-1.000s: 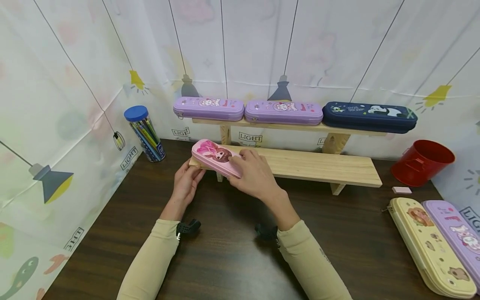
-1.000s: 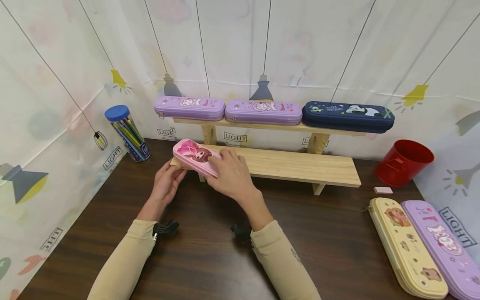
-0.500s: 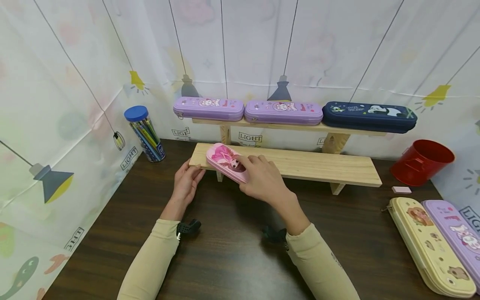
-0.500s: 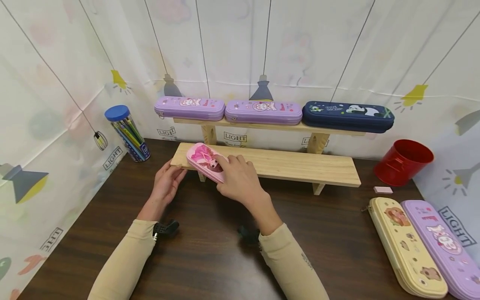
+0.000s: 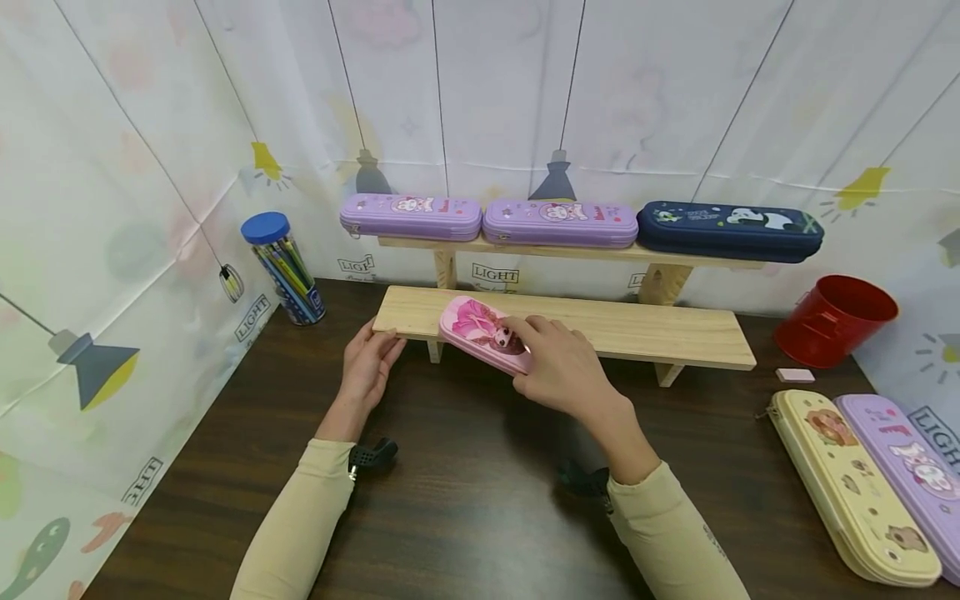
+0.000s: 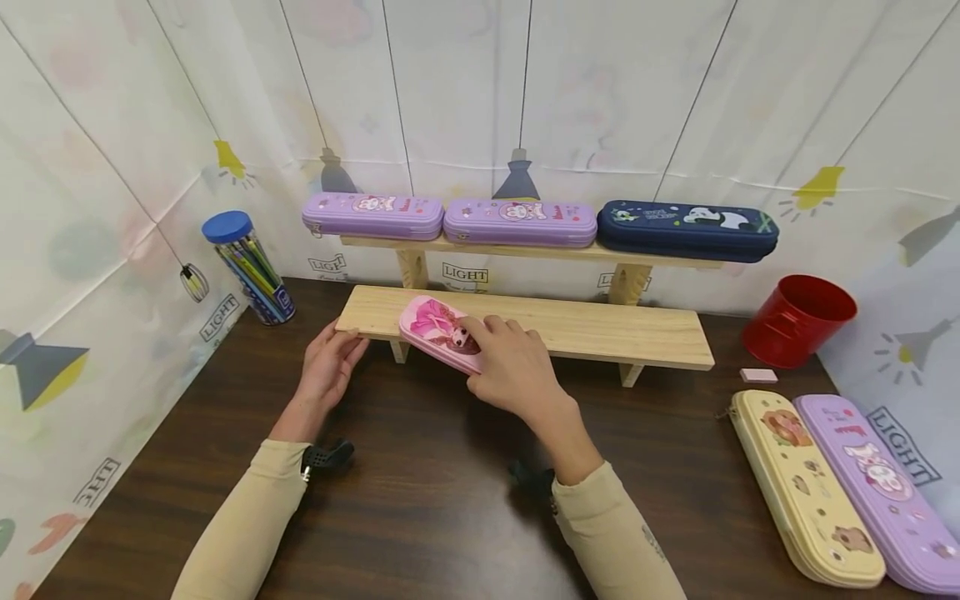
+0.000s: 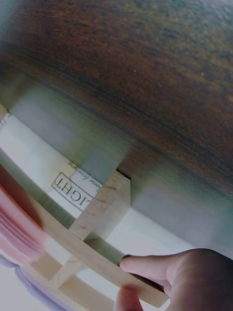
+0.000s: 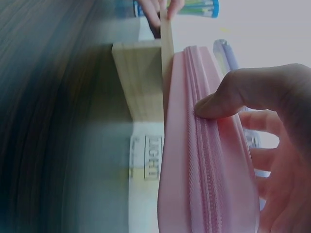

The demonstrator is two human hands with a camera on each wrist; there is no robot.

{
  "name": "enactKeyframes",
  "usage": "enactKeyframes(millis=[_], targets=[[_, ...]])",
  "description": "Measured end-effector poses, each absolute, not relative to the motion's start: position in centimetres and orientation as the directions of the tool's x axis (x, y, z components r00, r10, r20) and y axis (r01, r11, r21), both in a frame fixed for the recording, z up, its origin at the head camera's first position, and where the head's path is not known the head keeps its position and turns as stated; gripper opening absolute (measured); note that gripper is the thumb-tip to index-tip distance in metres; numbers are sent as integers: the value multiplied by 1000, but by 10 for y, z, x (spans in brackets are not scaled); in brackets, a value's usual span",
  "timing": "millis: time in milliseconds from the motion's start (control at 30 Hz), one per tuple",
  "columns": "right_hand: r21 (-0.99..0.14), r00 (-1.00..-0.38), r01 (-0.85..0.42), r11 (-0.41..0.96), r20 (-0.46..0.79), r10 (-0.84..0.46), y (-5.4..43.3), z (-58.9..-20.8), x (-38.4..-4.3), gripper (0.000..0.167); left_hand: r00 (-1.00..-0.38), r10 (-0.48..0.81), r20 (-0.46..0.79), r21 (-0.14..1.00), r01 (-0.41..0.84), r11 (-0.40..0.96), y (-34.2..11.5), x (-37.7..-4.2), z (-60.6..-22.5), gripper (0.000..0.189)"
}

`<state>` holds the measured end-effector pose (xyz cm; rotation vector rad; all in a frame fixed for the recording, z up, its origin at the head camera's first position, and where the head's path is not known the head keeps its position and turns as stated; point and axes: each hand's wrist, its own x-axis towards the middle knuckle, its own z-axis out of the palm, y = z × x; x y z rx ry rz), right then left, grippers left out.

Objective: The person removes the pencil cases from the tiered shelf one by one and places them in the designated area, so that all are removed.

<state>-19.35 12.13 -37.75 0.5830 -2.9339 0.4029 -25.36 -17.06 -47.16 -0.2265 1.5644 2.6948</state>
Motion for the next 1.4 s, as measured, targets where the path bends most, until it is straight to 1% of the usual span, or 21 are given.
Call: enactKeyframes(millis=[400,700,933,1133,1400], targets=[[-270,-919,-383,883,207,-335,165,-381,-180,77,-989,-53,-138,874,-97,-476,-170,-251,-470,59],[-343,-939,-343,874,163,-304,185,-380,-170,80,-991,-43,-129,875,-94,-475,-171,-250,-469,59],[-368,-929,-369,854,164,-331,198,-384,-161,78,-989,-46,-139,869,-100,-484,-170,-250,-469,59],[-403,-918,-392,827,118,-378,209,-392,-152,78,-989,-45,-140,874,-102,-476,-170,-250,-470,59],[-382,-920,-383,841,79,-384,226,-404,-143,75,-990,-38,-134,875,-100,-473,-170,-250,-471,59]])
